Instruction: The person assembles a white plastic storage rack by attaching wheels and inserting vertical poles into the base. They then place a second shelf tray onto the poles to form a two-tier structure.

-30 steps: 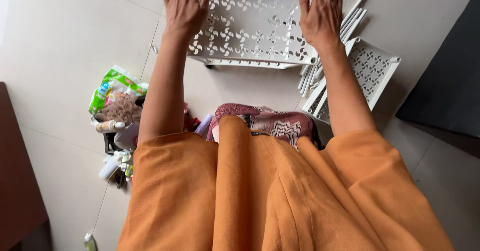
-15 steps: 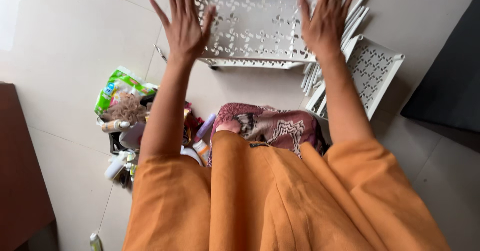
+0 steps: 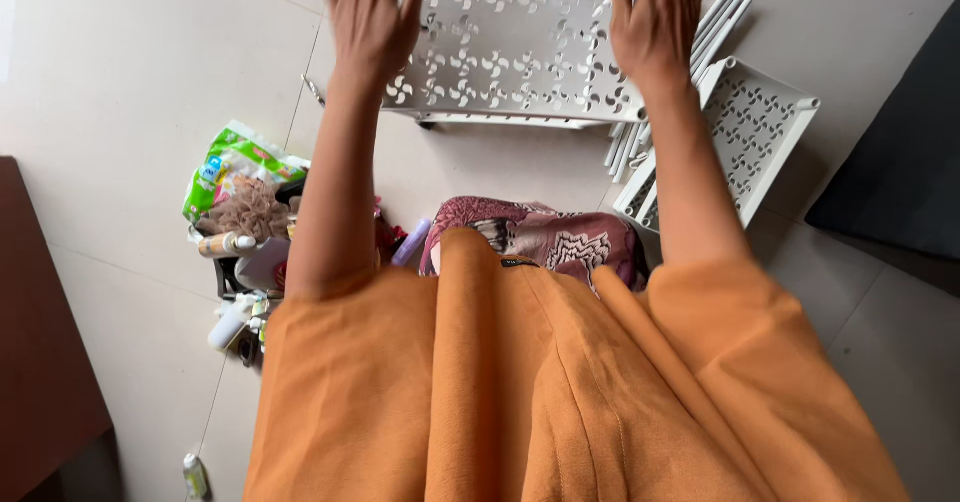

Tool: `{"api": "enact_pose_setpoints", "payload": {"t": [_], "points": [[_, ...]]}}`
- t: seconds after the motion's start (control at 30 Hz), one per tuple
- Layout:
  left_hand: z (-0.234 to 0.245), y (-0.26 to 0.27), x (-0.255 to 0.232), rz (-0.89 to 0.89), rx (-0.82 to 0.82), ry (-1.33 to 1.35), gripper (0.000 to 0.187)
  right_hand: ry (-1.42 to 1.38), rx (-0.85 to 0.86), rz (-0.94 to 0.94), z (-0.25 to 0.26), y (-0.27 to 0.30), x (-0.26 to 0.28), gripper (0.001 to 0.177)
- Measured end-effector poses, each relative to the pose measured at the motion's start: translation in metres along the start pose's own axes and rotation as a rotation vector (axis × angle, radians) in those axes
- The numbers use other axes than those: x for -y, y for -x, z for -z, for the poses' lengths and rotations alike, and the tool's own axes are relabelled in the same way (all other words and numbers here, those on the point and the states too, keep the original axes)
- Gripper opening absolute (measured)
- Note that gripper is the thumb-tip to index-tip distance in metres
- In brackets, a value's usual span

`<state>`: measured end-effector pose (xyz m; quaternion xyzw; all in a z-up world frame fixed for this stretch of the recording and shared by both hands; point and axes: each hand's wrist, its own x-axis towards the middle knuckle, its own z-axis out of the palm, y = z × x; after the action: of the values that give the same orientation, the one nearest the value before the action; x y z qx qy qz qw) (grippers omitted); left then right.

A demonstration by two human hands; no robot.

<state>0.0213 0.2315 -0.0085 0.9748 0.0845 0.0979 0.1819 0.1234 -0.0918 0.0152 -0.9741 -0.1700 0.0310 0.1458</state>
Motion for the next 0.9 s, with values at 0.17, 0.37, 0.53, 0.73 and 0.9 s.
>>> {"api": "enact_pose_setpoints", "payload": {"t": [0.17,0.37,0.53,0.73,0.9], "points": [[0.004,0.063,-0.013,0.183,-0.007,-0.089,0.075,0.114,0.021,-0.011,-0.003,0.061,0.026,0.083],[-0.015,0.055,-0.012,0.139,-0.019,0.130,0.073,0.066,-0.063,0.034,-0.003,0.054,0.022,0.073],[-0.004,0.056,-0.031,0.061,0.059,-0.104,0.066,-0.071,0.109,-0.074,0.010,0.061,0.024,0.065],[0.032,0.059,-0.083,0.071,0.304,-0.061,0.069,-0.033,0.113,0.291,-0.021,0.092,0.038,0.077],[0.031,0.062,-0.101,-0.188,0.280,-0.007,0.075,-0.052,0.159,0.309,-0.028,0.089,0.028,0.082]]}}
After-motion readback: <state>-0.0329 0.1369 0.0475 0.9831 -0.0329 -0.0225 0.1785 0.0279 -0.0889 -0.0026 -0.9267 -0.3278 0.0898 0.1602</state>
